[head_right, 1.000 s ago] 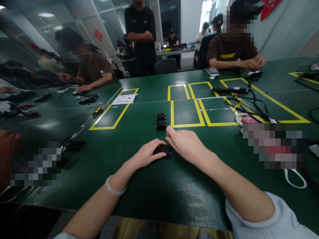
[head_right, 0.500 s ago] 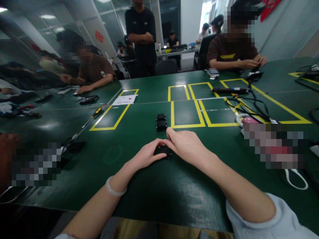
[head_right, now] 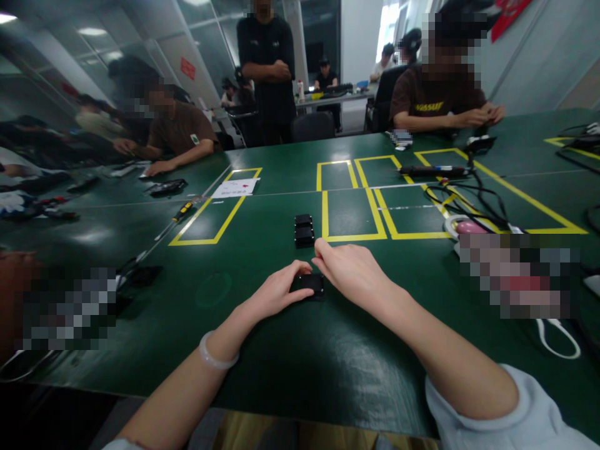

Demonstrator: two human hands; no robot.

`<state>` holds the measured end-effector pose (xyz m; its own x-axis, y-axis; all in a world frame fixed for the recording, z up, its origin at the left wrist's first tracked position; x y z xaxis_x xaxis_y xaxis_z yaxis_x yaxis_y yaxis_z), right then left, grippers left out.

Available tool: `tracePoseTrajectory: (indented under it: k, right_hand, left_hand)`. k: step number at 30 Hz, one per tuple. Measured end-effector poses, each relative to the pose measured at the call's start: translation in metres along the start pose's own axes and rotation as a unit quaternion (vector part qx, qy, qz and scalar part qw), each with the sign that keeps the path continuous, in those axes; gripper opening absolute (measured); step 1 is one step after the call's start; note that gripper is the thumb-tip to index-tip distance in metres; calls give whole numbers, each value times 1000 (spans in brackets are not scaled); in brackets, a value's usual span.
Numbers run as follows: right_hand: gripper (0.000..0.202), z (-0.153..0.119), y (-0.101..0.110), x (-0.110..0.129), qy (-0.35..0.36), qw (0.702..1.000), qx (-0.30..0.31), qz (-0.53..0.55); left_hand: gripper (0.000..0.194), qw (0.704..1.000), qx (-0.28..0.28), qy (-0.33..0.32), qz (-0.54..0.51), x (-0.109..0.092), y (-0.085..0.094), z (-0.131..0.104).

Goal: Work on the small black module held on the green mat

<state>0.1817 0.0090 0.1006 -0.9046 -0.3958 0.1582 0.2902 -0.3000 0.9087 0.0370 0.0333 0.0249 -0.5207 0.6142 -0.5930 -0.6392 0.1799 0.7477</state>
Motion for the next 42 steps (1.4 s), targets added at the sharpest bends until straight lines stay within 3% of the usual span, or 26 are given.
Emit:
tracePoseTrajectory:
  k: [14,19,27,33,42]
  right_hand:
    - [14,0,1,1,8,999,10,44]
    - [10,0,4,-1,3,998,7,55]
    - [25,2,-2,-1,-9,1000,1,-14]
    - [8,-1,5,1,14,999,-18,43]
    - [21,2,-1,-1,-3,999,5,-47]
  left_hand:
    - [40,1000,0,-4,14,2,-1,0]
    - [32,999,11,-15,36,0,0,0]
    - [33,999,9,-15,33,0,-1,0]
    - [32,999,10,-21,25,-1,0,0]
    - [34,999,14,-20,32,3,-3,-1]
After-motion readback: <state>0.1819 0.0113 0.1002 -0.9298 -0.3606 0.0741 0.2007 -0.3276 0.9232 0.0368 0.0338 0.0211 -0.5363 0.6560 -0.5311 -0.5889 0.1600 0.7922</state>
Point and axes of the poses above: each hand's wrist, its own z-axis towards the middle knuckle, its own y-axis out of the back of the hand, x = y × z, the point moved 6 cm from there along z, towards the middle knuckle, and after that the axes turned 14 degrees about -x, right-handed, at the moved point
